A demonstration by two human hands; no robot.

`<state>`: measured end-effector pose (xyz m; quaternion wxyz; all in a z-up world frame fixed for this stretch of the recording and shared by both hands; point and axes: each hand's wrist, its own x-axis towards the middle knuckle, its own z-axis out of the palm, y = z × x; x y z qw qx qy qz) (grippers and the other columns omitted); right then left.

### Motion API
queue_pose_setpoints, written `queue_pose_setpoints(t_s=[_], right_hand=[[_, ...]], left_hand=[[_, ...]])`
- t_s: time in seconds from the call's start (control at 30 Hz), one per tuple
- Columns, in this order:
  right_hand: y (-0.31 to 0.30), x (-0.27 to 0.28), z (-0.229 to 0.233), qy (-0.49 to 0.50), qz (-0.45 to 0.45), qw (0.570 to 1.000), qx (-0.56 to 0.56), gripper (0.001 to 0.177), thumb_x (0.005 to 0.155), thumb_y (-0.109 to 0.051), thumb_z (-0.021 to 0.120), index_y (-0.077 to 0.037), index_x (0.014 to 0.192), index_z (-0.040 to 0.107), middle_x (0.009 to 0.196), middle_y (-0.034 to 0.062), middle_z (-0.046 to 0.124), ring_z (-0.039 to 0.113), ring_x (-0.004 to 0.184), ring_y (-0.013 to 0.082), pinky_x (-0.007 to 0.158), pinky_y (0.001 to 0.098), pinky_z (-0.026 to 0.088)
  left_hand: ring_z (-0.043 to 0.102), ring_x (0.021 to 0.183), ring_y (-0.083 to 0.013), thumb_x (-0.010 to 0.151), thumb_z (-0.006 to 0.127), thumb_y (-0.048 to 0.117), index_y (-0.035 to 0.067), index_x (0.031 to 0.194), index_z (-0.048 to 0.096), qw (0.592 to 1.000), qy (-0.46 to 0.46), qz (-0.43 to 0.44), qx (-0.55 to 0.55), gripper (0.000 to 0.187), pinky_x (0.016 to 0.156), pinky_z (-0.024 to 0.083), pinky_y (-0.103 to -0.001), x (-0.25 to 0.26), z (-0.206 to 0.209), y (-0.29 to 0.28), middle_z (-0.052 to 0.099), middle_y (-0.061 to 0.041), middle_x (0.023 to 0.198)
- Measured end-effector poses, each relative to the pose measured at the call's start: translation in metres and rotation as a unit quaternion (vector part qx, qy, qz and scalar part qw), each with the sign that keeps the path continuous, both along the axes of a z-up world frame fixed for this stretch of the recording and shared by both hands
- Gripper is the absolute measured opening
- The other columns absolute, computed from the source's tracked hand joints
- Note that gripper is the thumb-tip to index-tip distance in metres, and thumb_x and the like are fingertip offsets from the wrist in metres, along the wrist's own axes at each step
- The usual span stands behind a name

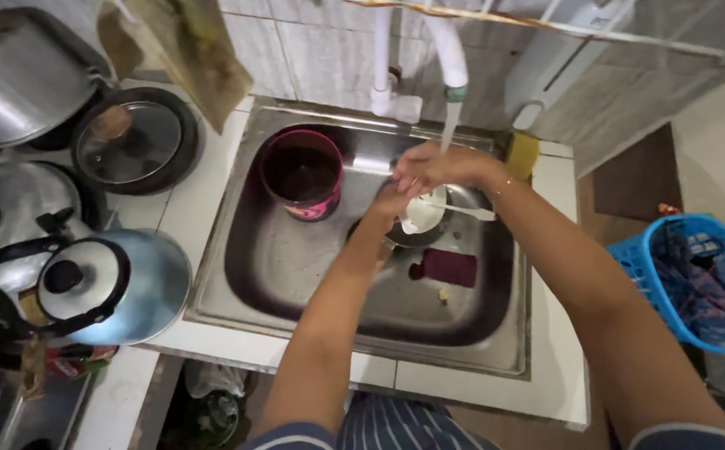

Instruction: The person removes the lid from a blender jar, pours the blended green mixture into a glass, then rinses the blender jar and lid at the sink and places them on a dish rack. They unplug the blender base, reattach the lid, and arrange glasses of prepared drinks on the counter.

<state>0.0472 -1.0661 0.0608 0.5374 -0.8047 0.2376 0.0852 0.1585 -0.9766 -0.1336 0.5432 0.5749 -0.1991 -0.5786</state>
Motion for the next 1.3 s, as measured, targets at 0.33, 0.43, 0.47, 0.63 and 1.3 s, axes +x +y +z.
queue_pose_setpoints(t_s=[0.33, 0.43, 0.47, 0.63, 1.3], right_hand=[[0.007, -0.006, 0.045, 0.017, 0.043, 0.989, -0.140, 0.044, 0.102, -0.042, 0.060, -0.001, 0.097, 0.074, 0.085, 0.0087, 0.068, 0.060, 0.078, 0.0161, 0.069, 0.0330, 0.051], [0.005, 0.000, 0.040, 0.016, 0.027, 0.999, -0.024, 0.032, 0.095, -0.039, 0.058, -0.012, 0.104, 0.071, 0.086, -0.0039, 0.071, 0.066, 0.080, 0.0079, 0.069, 0.0294, 0.056], [0.004, 0.003, 0.037, 0.027, 0.054, 0.992, -0.111, 0.035, 0.100, -0.040, 0.055, -0.009, 0.102, 0.071, 0.084, 0.0011, 0.069, 0.063, 0.078, 0.0122, 0.069, 0.0322, 0.055], [0.000, 0.013, 0.020, 0.128, 0.069, 0.948, -0.281, 0.056, 0.115, -0.045, 0.047, 0.005, 0.102, 0.068, 0.093, 0.0168, 0.066, 0.062, 0.085, 0.0283, 0.078, 0.0432, 0.054], [0.028, -0.008, 0.048, 0.016, 0.002, 0.999, 0.036, 0.040, 0.107, -0.033, 0.044, -0.006, 0.127, 0.066, 0.117, 0.0104, 0.076, 0.071, 0.107, 0.0167, 0.089, 0.0305, 0.056]], left_hand=[[0.073, 0.092, -0.0228, 0.085, 0.056, 0.072, 0.006, 0.124, 0.069, 0.998, -0.021, 0.023, 0.050, 0.077, 0.077, 0.058, -0.041, -0.002, 0.039, 0.010, 0.075, -0.010, 0.108], [0.073, 0.097, -0.0248, 0.085, 0.047, 0.081, 0.006, 0.129, 0.064, 0.997, -0.038, 0.036, 0.053, 0.089, 0.082, 0.058, -0.042, 0.004, 0.043, 0.016, 0.074, -0.014, 0.113], [0.073, 0.099, -0.0253, 0.085, 0.045, 0.083, 0.005, 0.131, 0.063, 0.996, -0.045, 0.038, 0.060, 0.092, 0.084, 0.058, -0.041, 0.006, 0.042, 0.018, 0.074, -0.016, 0.116], [0.072, 0.100, -0.0262, 0.083, 0.048, 0.083, -0.001, 0.124, 0.072, 0.978, -0.183, 0.045, 0.088, 0.097, 0.085, 0.054, -0.040, 0.013, 0.030, 0.029, 0.075, -0.018, 0.111], [0.067, 0.081, -0.0150, 0.090, 0.077, 0.019, -0.002, 0.118, 0.071, 0.973, -0.103, 0.157, -0.137, 0.036, 0.068, 0.055, -0.029, -0.006, 0.067, 0.048, 0.073, -0.008, 0.097]])
